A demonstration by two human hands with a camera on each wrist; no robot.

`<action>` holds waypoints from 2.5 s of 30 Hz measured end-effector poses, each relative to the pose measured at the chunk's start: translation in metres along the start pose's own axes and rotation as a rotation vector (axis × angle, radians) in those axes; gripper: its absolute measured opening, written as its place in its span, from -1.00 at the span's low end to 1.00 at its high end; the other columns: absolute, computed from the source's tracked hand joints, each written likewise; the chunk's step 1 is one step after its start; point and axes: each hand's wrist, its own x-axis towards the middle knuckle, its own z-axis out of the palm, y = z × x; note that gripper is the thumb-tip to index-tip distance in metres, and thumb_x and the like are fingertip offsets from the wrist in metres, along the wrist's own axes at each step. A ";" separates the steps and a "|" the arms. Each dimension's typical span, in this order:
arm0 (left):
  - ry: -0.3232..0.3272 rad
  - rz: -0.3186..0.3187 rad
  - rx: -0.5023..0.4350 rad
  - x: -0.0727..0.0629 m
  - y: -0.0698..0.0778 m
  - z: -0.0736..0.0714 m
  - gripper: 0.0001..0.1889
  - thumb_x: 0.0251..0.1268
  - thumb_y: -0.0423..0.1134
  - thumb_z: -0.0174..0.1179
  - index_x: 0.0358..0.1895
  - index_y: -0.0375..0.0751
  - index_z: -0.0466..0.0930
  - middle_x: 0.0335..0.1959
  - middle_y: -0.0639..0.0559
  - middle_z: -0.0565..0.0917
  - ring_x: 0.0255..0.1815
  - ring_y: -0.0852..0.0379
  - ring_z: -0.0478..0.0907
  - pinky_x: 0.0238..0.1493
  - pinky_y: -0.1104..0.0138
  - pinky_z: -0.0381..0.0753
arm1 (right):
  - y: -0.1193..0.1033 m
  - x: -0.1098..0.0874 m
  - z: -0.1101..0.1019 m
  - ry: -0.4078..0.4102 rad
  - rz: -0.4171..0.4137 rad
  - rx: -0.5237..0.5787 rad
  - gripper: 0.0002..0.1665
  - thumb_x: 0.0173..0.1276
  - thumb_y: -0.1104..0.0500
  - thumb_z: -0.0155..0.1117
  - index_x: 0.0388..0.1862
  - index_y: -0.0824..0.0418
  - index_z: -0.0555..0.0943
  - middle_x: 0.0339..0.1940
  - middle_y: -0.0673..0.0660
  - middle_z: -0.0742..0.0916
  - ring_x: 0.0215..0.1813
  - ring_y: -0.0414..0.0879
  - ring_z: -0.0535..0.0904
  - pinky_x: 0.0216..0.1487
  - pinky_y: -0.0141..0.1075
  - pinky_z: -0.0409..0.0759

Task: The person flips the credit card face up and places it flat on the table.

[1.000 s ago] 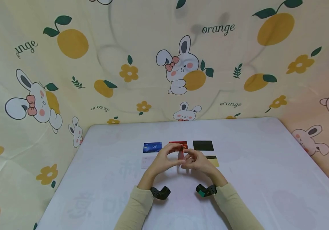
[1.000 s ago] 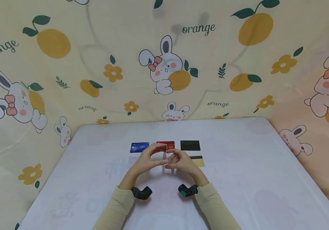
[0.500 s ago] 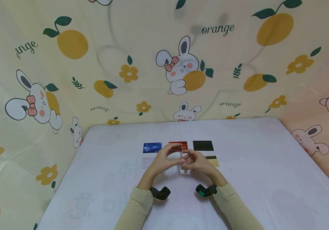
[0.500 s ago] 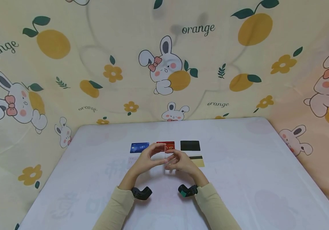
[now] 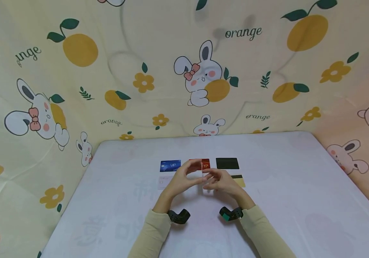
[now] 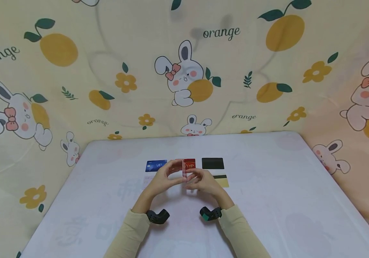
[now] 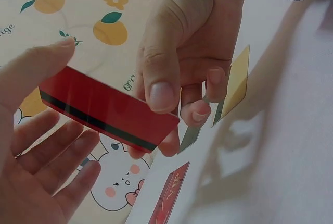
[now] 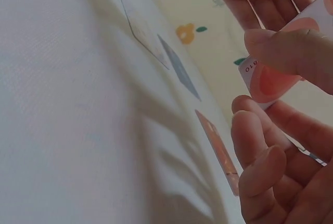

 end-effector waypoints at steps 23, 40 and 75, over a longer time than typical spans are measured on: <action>0.031 -0.012 -0.023 -0.001 0.003 -0.004 -0.31 0.18 -0.08 0.34 0.37 -0.15 0.30 0.31 -0.18 0.48 0.32 -0.05 0.46 0.43 0.06 0.35 | -0.001 0.001 -0.004 0.040 0.009 -0.005 -0.30 0.09 0.30 0.46 0.24 0.35 0.46 -0.19 0.25 0.68 -0.50 -0.30 0.51 -0.50 -0.40 0.49; 0.046 0.009 0.009 -0.002 -0.005 -0.008 -0.38 0.11 -0.17 0.40 0.28 -0.04 0.41 0.16 -0.06 0.60 0.20 -0.01 0.56 0.34 0.02 0.44 | 0.005 -0.002 -0.011 0.061 -0.009 0.003 -0.29 0.10 0.33 0.43 0.24 0.38 0.42 -0.17 0.38 0.64 -0.49 -0.32 0.52 -0.53 -0.44 0.45; 0.029 -0.077 0.231 -0.004 -0.017 -0.021 -0.35 0.02 -0.17 0.46 0.24 -0.17 0.46 0.11 -0.11 0.62 0.02 -0.02 0.59 0.20 0.05 0.57 | 0.008 -0.004 -0.027 0.098 -0.003 -0.037 -0.30 0.08 0.38 0.43 0.22 0.41 0.42 -0.25 0.43 0.62 -0.50 -0.26 0.46 -0.49 -0.47 0.50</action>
